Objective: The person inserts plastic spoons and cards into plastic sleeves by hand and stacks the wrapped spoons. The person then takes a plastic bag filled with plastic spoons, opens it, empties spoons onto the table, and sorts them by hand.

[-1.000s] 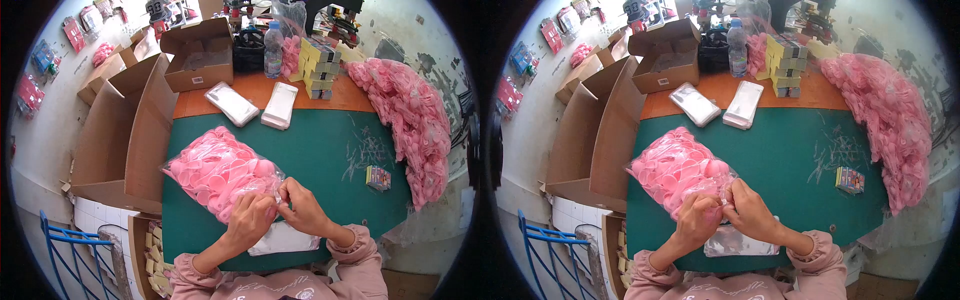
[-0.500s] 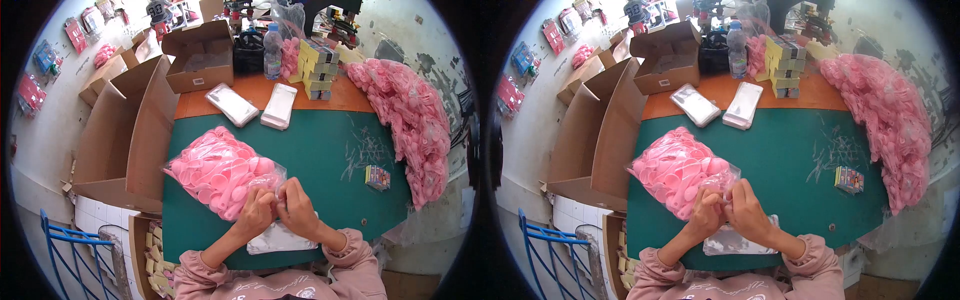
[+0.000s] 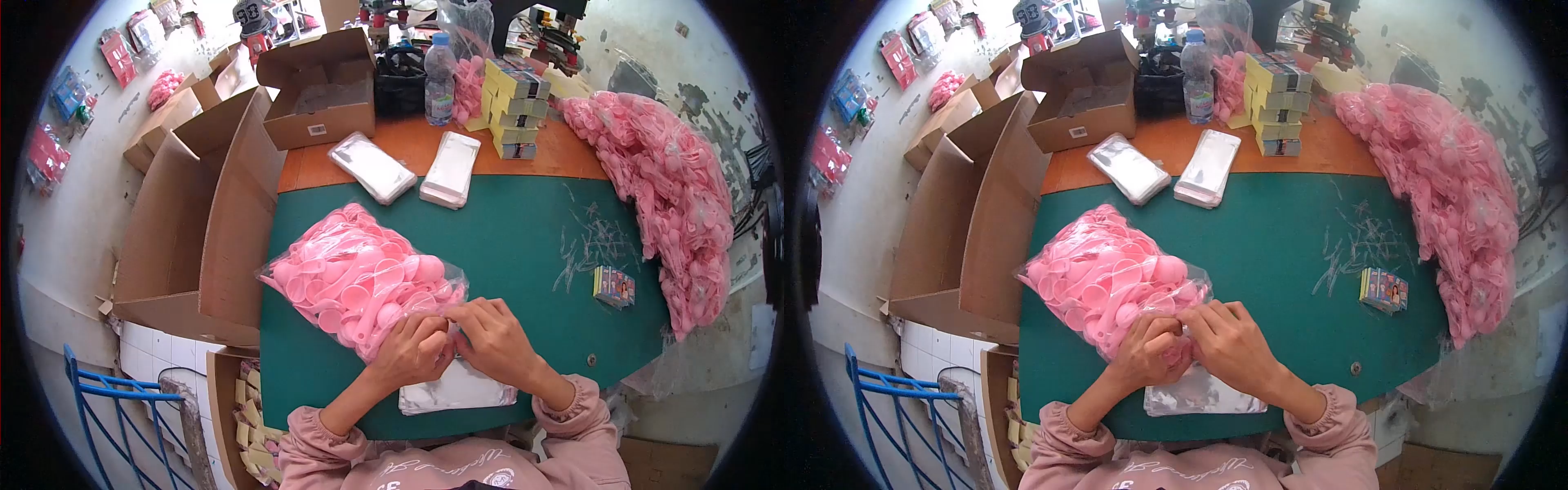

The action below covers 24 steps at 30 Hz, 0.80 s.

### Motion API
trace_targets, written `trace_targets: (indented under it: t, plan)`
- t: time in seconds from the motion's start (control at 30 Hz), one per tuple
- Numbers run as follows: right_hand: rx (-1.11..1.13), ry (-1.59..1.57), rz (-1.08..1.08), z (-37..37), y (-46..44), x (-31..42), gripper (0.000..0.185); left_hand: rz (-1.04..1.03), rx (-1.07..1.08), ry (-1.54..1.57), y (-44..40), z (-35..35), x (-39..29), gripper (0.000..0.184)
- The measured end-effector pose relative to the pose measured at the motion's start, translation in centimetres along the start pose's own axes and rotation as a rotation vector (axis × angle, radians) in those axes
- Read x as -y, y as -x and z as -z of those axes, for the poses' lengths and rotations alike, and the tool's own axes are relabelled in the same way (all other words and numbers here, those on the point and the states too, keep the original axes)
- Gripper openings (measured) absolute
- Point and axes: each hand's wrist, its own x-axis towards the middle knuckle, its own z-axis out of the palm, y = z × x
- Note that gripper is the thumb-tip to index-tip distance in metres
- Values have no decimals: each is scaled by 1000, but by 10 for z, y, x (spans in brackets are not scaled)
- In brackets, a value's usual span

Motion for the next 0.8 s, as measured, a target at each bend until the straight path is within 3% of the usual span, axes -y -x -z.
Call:
trace_targets:
  t: [0.27,0.33,0.37,0.43,0.57,0.6,0.67,0.8]
  plan:
    - [-72,-31,36,-19,1,-7,33,48,21,-113,4,-6,3,44]
    - [-85,-347,-256,-13,0,-1,27,52,10,-100,5,-4,3,43]
    - [-86,-347,-256,-12,0,-4,27,70,24,-39,3,-2,3,44]
    - [-80,-786,-519,-14,-1,-14,21,89,40,22,0,2,1,45]
    - [-245,-1008,-358,-27,4,-25,25,145,-35,-14,-1,6,4,48]
    - [-245,-1004,-357,-24,0,-24,25,144,-64,14,1,6,6,49]
    - [-231,-234,111,-16,-16,-22,22,108,-71,11,2,8,5,48]
    - [-220,-106,185,-22,-22,-48,25,67,-152,-139,1,31,-5,39]
